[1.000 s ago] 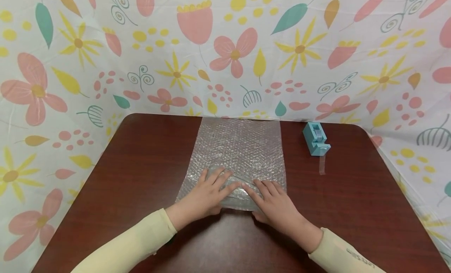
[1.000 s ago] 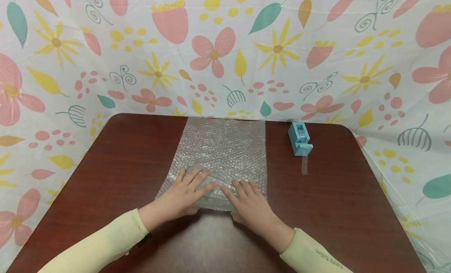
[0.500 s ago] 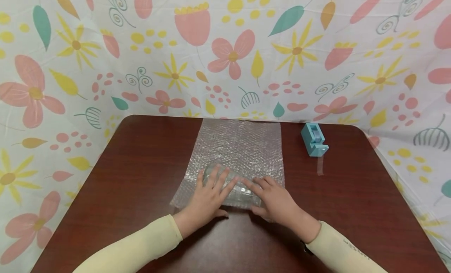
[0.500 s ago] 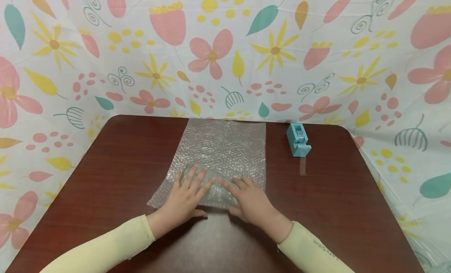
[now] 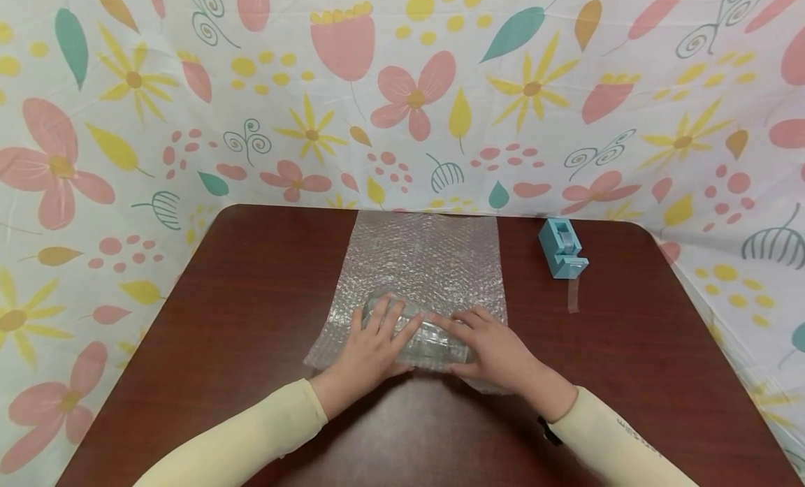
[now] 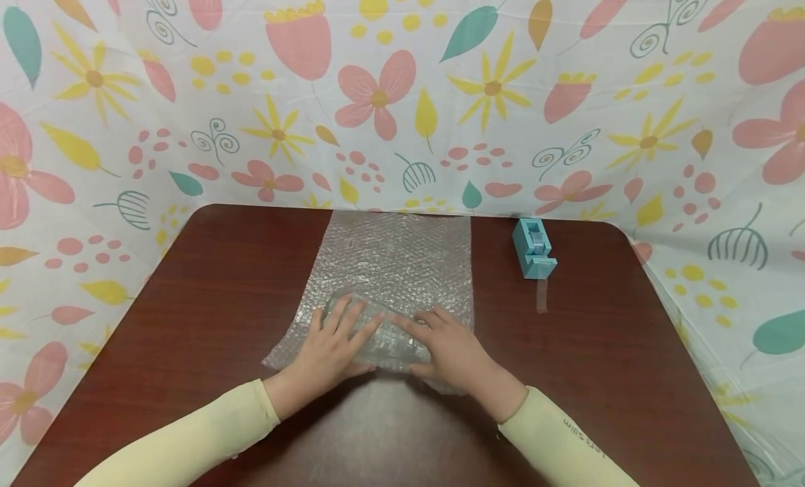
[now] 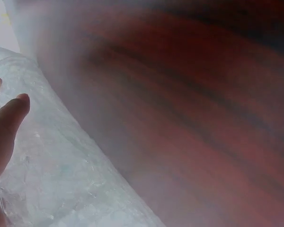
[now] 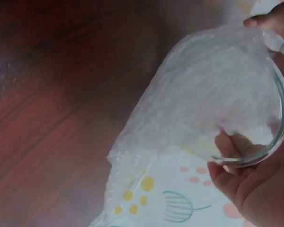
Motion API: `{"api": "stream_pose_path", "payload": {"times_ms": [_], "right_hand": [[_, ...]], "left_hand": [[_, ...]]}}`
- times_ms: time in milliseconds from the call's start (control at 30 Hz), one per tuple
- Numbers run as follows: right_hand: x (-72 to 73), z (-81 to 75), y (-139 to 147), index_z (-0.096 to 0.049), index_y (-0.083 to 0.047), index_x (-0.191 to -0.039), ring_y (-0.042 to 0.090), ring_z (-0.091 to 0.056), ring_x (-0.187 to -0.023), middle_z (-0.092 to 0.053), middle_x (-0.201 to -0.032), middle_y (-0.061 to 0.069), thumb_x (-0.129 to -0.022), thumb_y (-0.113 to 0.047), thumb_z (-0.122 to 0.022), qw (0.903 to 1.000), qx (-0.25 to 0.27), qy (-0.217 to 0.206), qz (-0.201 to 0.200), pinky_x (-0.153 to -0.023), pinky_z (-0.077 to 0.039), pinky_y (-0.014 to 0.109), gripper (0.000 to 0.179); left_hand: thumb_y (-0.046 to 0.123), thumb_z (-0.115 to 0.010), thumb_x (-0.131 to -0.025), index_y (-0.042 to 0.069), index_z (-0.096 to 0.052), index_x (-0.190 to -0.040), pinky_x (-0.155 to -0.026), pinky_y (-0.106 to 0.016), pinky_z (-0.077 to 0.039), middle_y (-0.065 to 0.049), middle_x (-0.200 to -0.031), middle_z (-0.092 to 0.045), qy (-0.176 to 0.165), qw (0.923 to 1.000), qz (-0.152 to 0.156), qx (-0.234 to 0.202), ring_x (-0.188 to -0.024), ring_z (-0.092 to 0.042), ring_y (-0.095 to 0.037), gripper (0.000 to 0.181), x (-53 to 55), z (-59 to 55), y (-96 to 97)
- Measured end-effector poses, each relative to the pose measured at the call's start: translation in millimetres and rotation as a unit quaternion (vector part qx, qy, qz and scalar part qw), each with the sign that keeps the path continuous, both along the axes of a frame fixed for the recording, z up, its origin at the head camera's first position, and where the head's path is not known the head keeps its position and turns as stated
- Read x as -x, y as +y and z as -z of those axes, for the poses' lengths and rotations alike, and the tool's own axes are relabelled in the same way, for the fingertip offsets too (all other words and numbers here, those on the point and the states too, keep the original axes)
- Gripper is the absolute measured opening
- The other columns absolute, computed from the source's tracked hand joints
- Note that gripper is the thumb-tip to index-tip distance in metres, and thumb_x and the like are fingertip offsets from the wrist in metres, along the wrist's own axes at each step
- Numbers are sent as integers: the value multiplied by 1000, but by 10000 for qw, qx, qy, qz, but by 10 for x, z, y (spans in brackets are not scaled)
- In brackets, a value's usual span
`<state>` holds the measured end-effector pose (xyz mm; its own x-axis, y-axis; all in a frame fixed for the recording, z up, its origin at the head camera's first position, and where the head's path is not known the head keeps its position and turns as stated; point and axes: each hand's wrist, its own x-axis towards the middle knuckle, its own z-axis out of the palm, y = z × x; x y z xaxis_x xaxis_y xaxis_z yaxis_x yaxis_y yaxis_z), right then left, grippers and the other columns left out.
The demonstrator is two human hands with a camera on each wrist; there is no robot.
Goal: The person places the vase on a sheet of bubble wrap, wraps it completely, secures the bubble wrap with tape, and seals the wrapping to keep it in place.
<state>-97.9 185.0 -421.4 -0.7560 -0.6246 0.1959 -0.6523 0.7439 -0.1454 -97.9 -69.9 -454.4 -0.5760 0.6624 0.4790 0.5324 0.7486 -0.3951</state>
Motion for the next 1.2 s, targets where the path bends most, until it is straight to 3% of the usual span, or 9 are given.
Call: {"api": "stream_pose_path", "payload": {"times_ms": [200,400,533,633,733,800,933,1000,1200], "right_hand": [[74,2,23,-53,-18,-150,35,-65,-122,-69,-132,14,-79,-38,-88,9989,100,-446,-63,-104,-53,54,82],[128,29,28,-53,-9,-148,33,-66,-123,-68,-137,12,-82,-26,-86,9914,833,-985,-226,-109,-47,61,76],[147,54,28,-58,-6,-144,33,-67,-120,-70,-134,12,-81,-22,-87,9862,1167,-1111,-380,-108,-47,61,71],[175,60,24,-59,-6,-143,33,-66,-121,-70,-134,12,-82,-22,-86,9831,1262,-1221,-518,-107,-48,60,69],[216,62,27,-59,-8,-144,33,-66,-123,-69,-136,13,-83,-22,-85,9800,1310,-1360,-627,-104,-51,57,68],[248,66,33,-58,-8,-145,32,-66,-122,-68,-138,13,-84,-23,-85,9778,1329,-1455,-711,-102,-53,55,68],[310,58,41,-57,-6,-146,31,-67,-122,-66,-141,15,-85,-23,-83,9731,1327,-1673,-861,-102,-53,55,68],[337,43,39,-56,-6,-147,32,-66,-124,-64,-142,15,-86,-23,-82,9705,1316,-1813,-893,-105,-51,58,68],[388,-18,22,-53,-9,-149,31,-66,-124,-64,-143,13,-88,-26,-80,9683,1149,-2052,-846,-102,-53,54,69]], "left_hand": [[80,-75,-66,26,-51,-145,-90,-50,-58,-11,-136,-57,146,9997,115,-175,-130,-54,-32,99,24,13,-12],[77,-74,-71,32,-49,-146,-105,-54,-51,-7,-147,-55,355,9976,536,275,-137,-54,-27,91,96,16,-76],[71,-73,-76,37,-48,-145,-107,-53,-49,-2,-147,-56,949,9880,1073,572,-137,-54,-20,81,123,28,-132],[66,-74,-75,38,-49,-144,-106,-52,-48,3,-143,-59,1496,9764,1459,543,-134,-54,-18,79,142,45,-172],[66,-74,-73,37,-50,-145,-107,-53,-47,6,-140,-61,1729,9700,1665,385,-132,-56,-17,81,168,54,-200],[71,-74,-71,35,-47,-148,-106,-55,-48,4,-142,-59,1550,9742,1611,311,-133,-55,-21,89,181,57,-212],[81,-75,-65,31,-46,-149,-100,-63,-51,-7,-148,-53,716,9895,1251,98,-136,-53,-38,101,191,34,-216],[82,-75,-64,30,-49,-147,-98,-65,-52,-11,-150,-53,437,9932,1081,-4,-136,-52,-44,102,191,19,-217],[81,-76,-64,23,-57,-140,-97,-56,-57,-13,-139,-62,249,9947,968,-222,-129,-58,-42,98,210,0,-241]]}}
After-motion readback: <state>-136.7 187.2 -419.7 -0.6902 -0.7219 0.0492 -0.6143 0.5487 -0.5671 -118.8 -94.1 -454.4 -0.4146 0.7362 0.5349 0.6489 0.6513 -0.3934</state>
